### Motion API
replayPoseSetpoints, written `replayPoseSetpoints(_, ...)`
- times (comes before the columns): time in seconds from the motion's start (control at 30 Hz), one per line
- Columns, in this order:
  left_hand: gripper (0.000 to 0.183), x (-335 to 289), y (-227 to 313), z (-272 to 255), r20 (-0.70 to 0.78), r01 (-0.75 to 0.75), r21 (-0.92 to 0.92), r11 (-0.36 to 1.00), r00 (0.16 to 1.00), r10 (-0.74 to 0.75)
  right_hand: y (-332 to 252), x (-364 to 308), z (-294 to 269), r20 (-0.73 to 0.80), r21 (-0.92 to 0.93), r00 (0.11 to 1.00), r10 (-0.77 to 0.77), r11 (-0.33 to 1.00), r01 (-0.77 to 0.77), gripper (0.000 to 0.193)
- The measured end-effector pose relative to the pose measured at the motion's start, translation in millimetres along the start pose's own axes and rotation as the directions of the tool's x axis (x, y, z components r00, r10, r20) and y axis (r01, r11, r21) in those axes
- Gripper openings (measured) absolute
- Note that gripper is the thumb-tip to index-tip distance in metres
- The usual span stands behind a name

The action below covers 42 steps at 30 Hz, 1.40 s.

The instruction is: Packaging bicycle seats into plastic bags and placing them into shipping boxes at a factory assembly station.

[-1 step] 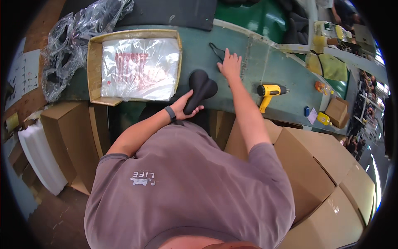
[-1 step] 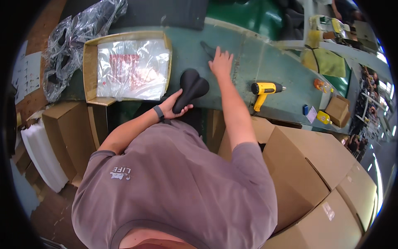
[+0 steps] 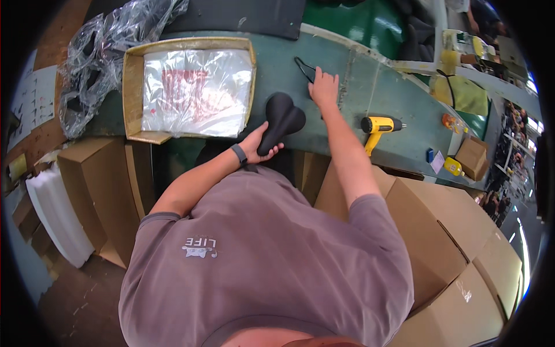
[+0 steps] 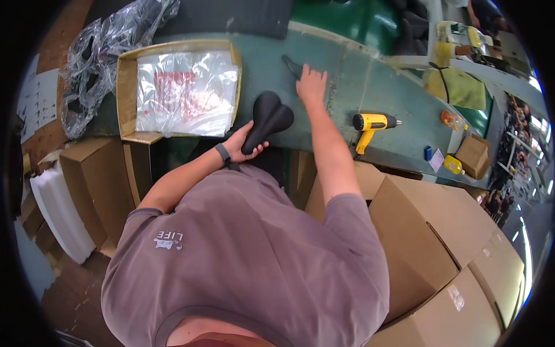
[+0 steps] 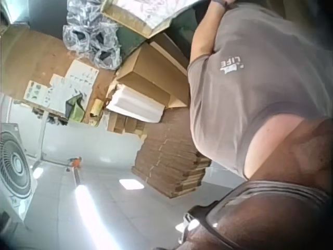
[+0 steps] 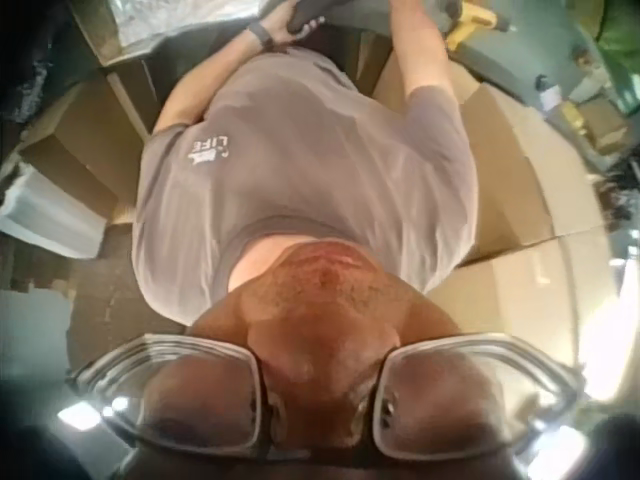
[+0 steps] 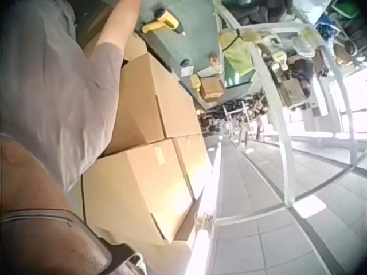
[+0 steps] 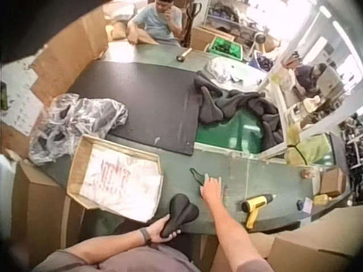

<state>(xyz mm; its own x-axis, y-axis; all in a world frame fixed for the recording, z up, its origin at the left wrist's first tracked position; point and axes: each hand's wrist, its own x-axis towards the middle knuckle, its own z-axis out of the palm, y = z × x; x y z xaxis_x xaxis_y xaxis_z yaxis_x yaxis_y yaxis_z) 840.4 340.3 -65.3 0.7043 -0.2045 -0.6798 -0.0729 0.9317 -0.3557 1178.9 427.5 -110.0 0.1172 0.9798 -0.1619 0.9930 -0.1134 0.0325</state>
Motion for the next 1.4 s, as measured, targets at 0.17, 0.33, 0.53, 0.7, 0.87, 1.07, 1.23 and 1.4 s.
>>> replayPoseSetpoints(0.17,0.066,15,-10,10,-0.077,-0.113,-0.076,0.991,0.991,0.107,-32,-21,-68,0.165,0.366,0.982,0.09,0.919,-0.146,0.08)
replayPoseSetpoints(0.33,0.066,30,-21,37,-0.182,-0.198,-0.044,0.979,0.965,0.187,-57,-126,-143,0.464,0.481,0.858,0.22,0.751,-0.453,0.074)
replayPoseSetpoints(0.53,0.064,59,-43,53,-0.22,-0.312,-0.109,0.944,0.933,0.283,-111,-141,-209,0.646,0.304,0.72,0.254,0.779,-0.548,0.07)
replayPoseSetpoints(0.7,0.065,59,-51,49,-0.288,-0.256,-0.083,0.963,0.931,0.223,-108,-113,-179,0.711,0.183,0.658,0.25,0.837,-0.516,0.065)
replayPoseSetpoints(0.87,0.064,67,-55,34,-0.243,-0.271,-0.071,0.96,0.938,0.247,-113,-91,-144,0.683,0.147,0.693,0.23,0.886,-0.439,0.062)
replayPoseSetpoints(1.07,0.07,62,-54,35,-0.243,-0.307,-0.075,0.949,0.928,0.281,-104,-72,-100,0.61,0.171,0.74,0.284,0.865,-0.472,0.061)
replayPoseSetpoints(1.23,0.071,61,-52,38,-0.22,-0.288,-0.078,0.954,0.939,0.266,-75,-53,-82,0.643,0.206,0.727,0.242,0.859,-0.469,0.064)
replayPoseSetpoints(1.4,0.071,65,-55,34,-0.206,-0.302,-0.09,0.949,0.938,0.279,-81,-78,-130,0.796,0.289,0.599,0.091,0.812,-0.508,0.069)
